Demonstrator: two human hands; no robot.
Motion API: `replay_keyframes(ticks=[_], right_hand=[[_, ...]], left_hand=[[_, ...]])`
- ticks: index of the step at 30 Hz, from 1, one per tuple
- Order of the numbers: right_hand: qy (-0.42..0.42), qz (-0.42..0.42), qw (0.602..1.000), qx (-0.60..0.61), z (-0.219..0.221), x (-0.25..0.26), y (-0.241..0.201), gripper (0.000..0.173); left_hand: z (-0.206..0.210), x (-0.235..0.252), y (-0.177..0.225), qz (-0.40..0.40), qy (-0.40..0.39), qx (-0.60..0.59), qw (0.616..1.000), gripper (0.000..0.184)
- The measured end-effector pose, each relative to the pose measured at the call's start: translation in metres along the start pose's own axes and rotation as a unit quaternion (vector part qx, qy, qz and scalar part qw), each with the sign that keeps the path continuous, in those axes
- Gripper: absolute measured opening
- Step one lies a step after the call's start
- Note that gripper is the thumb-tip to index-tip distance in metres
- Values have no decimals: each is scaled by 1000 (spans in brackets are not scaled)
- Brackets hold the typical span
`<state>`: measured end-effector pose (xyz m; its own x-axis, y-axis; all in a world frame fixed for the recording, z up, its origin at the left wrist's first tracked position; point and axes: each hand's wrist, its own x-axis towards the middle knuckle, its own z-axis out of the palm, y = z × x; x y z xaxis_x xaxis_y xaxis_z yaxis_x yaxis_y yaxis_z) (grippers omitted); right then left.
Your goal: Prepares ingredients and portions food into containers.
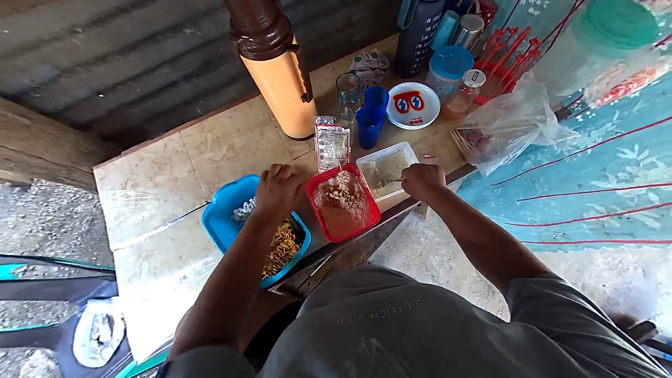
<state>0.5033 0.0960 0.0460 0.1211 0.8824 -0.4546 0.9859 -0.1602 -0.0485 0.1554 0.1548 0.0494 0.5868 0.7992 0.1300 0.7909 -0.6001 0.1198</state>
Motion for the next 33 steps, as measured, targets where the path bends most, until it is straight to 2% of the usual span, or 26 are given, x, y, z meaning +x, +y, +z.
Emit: replay_keyframes(ticks=[3, 7, 11, 15, 25, 33], right_hand=[[16, -3, 1000, 6, 8, -2, -3, 27], [29, 3, 1000, -1, 8, -6, -7, 28], [-9, 50, 999, 18, -6, -2, -13, 27], [4, 67, 997, 43, -12, 11, -14, 26], [12, 21, 998, -57, -37, -24, -49, 20], [58, -40, 990, -126, -25, -36, -60, 21]], left_hand=[[-21, -52, -23, -59, 44, -23, 997, 23], [-46, -131, -60, -181, 109, -22, 977, 28], [-48, -199, -75, -326, 179, -23, 928, 31], [-30, -226, -78, -418, 231, -50, 877, 33], [-23, -219, -91, -409, 197, -61, 889, 31], [-19, -220, -93, -401, 203, -67, 891, 29]])
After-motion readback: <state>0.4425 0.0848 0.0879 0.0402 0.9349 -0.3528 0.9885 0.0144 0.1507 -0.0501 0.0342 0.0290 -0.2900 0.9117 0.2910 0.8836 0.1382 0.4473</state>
